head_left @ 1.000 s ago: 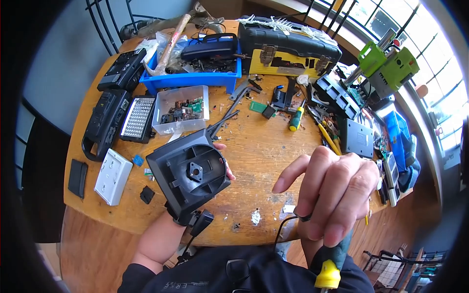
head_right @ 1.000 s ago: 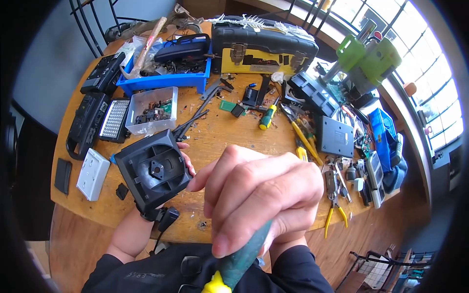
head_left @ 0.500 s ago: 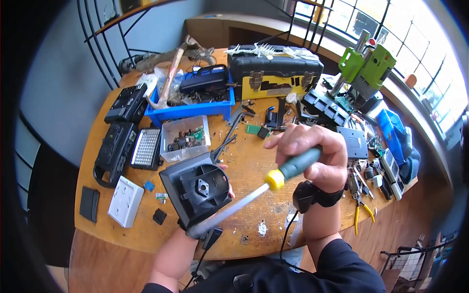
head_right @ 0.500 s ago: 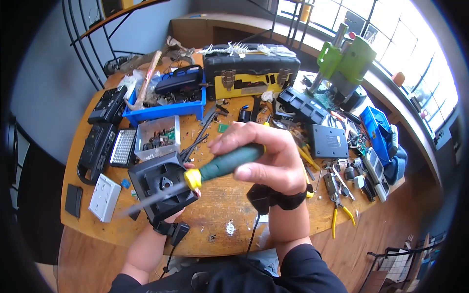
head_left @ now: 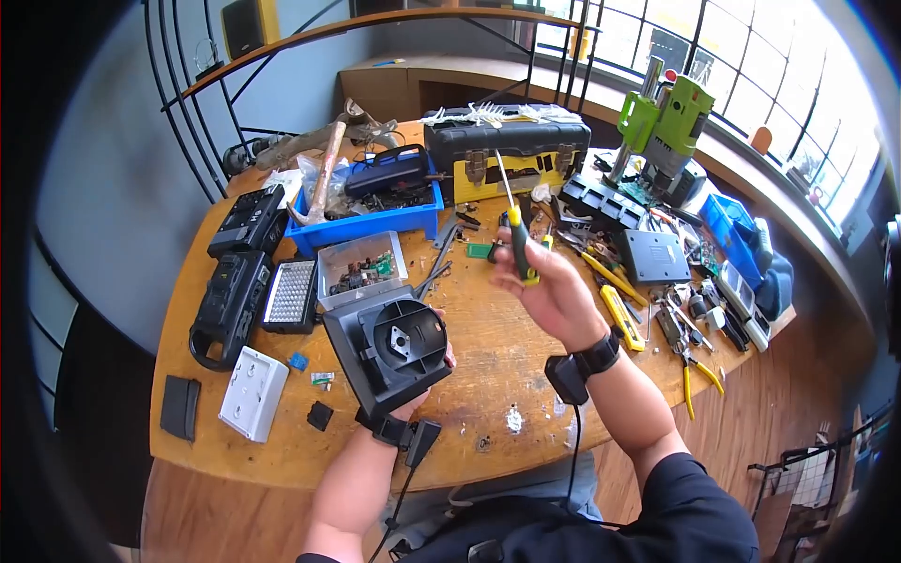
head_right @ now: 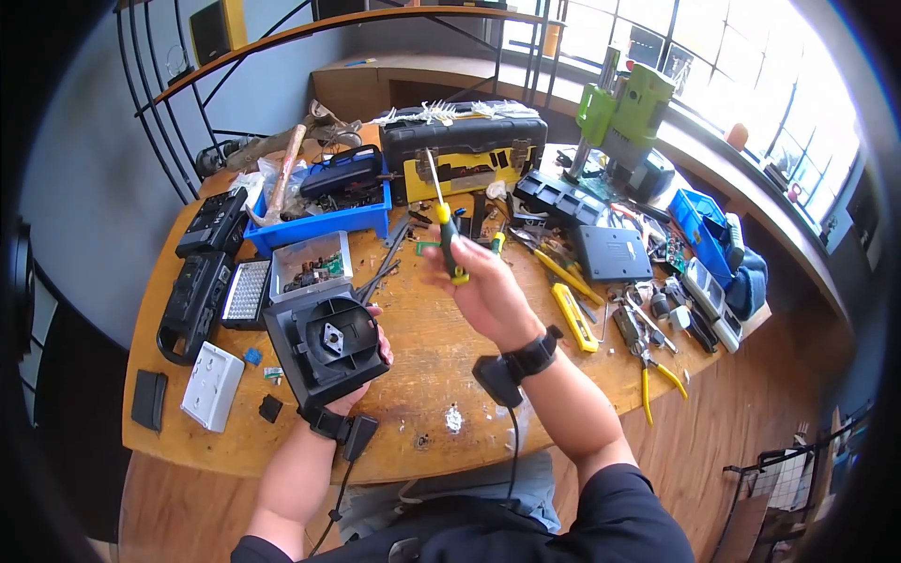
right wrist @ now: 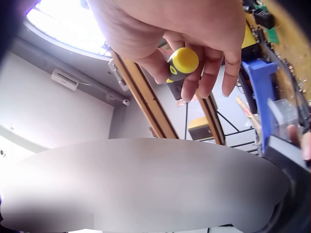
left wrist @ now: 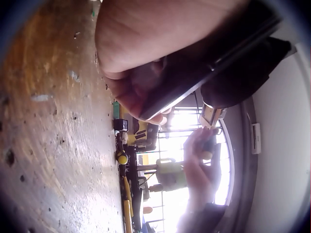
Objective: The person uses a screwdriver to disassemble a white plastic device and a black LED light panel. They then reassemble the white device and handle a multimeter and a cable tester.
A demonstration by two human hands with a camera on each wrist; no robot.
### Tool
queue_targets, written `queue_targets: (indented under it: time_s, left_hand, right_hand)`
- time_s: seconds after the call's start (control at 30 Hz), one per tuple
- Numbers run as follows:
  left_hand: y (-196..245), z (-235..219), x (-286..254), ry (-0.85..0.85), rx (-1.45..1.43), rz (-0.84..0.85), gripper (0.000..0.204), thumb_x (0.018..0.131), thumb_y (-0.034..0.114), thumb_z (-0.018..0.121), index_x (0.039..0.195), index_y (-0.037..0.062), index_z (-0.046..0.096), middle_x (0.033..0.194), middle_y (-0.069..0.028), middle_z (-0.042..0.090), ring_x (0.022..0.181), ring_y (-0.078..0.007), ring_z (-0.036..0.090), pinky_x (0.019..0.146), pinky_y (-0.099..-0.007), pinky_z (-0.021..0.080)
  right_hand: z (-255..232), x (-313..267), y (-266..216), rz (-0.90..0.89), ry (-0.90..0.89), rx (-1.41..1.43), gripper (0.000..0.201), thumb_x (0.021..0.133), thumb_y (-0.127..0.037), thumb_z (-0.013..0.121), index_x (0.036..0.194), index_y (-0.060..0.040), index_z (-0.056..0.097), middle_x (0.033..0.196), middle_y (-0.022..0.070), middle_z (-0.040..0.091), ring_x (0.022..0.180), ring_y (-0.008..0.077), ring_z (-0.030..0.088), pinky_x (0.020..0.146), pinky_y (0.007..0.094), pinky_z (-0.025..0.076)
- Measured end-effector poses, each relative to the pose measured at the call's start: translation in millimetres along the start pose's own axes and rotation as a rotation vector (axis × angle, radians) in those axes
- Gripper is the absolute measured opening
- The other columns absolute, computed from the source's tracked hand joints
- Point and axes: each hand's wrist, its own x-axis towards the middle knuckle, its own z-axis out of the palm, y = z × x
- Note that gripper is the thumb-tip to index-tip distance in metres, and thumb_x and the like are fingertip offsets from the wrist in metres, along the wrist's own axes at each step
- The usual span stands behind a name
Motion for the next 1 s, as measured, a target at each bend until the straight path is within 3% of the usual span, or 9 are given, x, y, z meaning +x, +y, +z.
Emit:
queue_targets:
  time_s: [0.07, 0.27, 0.4, 0.43, 0.47, 0.6, 0.83, 0.9, 1.0]
  left_hand:
    - [0.0, 6.9, -4.3, 0.106, 0.004, -0.012, 0.067, 0.090, 0.052, 0.047, 0.124, -0.0057, 0.045, 0.086, -0.0138, 0.059, 0.076, -0.0258, 0.059, 0.067, -0.0370, 0.048]
    - [1.4, 13.6, -6.5, 0.021, -0.045, -0.136, 0.067, 0.090, 0.052, 0.047, 0.123, -0.0063, 0.044, 0.085, -0.0150, 0.059, 0.073, -0.0262, 0.059, 0.065, -0.0378, 0.049]
    - [1.5, 16.1, -9.7, 0.078, 0.060, -0.139, 0.066, 0.089, 0.050, 0.048, 0.122, -0.0075, 0.046, 0.082, -0.0117, 0.057, 0.067, -0.0237, 0.056, 0.057, -0.0342, 0.046]
    - [-3.3, 13.8, -10.6, 0.162, 0.232, -0.081, 0.064, 0.090, 0.048, 0.047, 0.121, -0.0079, 0.047, 0.081, -0.0106, 0.056, 0.063, -0.0220, 0.054, 0.053, -0.0319, 0.043]
    - [-0.9, 10.0, -12.5, 0.089, -0.019, -0.147, 0.063, 0.091, 0.047, 0.046, 0.122, -0.0078, 0.047, 0.085, -0.0118, 0.058, 0.061, -0.0207, 0.053, 0.053, -0.0298, 0.043]
    - [-4.7, 4.9, -13.2, 0.340, 0.143, -0.115, 0.066, 0.091, 0.050, 0.046, 0.123, -0.0074, 0.048, 0.090, -0.0145, 0.062, 0.054, -0.0195, 0.051, 0.042, -0.0273, 0.039]
    - [6.3, 29.4, -10.0, 0.265, -0.010, -0.187, 0.066, 0.089, 0.048, 0.050, 0.121, -0.0088, 0.044, 0.081, -0.0106, 0.057, 0.048, -0.0156, 0.045, 0.039, -0.0247, 0.035]
    - [9.4, 33.6, -10.0, 0.309, 0.319, -0.139, 0.067, 0.088, 0.048, 0.051, 0.122, -0.0081, 0.043, 0.081, -0.0104, 0.057, 0.048, -0.0160, 0.046, 0.040, -0.0249, 0.035]
    - [4.3, 20.3, -9.0, 0.368, -0.035, -0.119, 0.071, 0.085, 0.051, 0.054, 0.124, -0.0072, 0.041, 0.083, -0.0107, 0.058, 0.051, -0.0172, 0.049, 0.042, -0.0264, 0.037]
  right_hand:
    - [-6.1, -13.2, 9.8, 0.033, 0.051, 0.012, 0.037, 0.097, -0.021, 0.052, 0.129, -0.0016, 0.051, 0.103, 0.0080, 0.063, 0.095, 0.0190, 0.060, 0.089, 0.0384, 0.047]
    - [-30.2, -29.9, 14.4, 0.080, 0.067, -0.116, 0.036, 0.099, -0.022, 0.049, 0.130, -0.0026, 0.051, 0.087, 0.0037, 0.059, 0.070, 0.0116, 0.056, 0.072, 0.0326, 0.052]
    - [-35.2, -30.6, 13.2, 0.093, 0.046, -0.181, 0.037, 0.100, -0.026, 0.048, 0.128, -0.0015, 0.051, 0.077, 0.0006, 0.053, 0.058, 0.0084, 0.046, 0.059, 0.0285, 0.050]
    - [-33.9, -32.2, 13.8, 0.084, 0.054, -0.256, 0.036, 0.100, -0.026, 0.048, 0.124, -0.0012, 0.052, 0.074, 0.0000, 0.050, 0.055, 0.0082, 0.044, 0.053, 0.0268, 0.048]
    - [-36.1, -33.2, 17.6, 0.084, 0.060, -0.261, 0.034, 0.099, -0.026, 0.049, 0.122, -0.0013, 0.052, 0.074, 0.0002, 0.049, 0.053, 0.0080, 0.043, 0.050, 0.0258, 0.047]
    - [-22.9, -45.0, 21.1, 0.112, 0.032, -0.161, 0.031, 0.098, -0.025, 0.051, 0.119, -0.0022, 0.051, 0.069, 0.0005, 0.047, 0.051, 0.0076, 0.041, 0.049, 0.0254, 0.046]
    - [-34.3, -46.5, 35.5, 0.152, -0.141, -0.054, 0.026, 0.095, -0.020, 0.055, 0.112, -0.0006, 0.057, 0.064, -0.0007, 0.047, 0.050, 0.0056, 0.039, 0.047, 0.0242, 0.044]
    - [-35.3, -46.9, 35.9, 0.166, -0.184, -0.075, 0.027, 0.093, -0.020, 0.057, 0.111, 0.0006, 0.058, 0.066, -0.0007, 0.050, 0.050, 0.0054, 0.040, 0.047, 0.0238, 0.045]
    - [-33.5, -46.9, 36.4, 0.173, -0.199, -0.144, 0.028, 0.091, -0.019, 0.059, 0.110, 0.0017, 0.059, 0.070, 0.0007, 0.054, 0.051, 0.0052, 0.041, 0.047, 0.0231, 0.046]
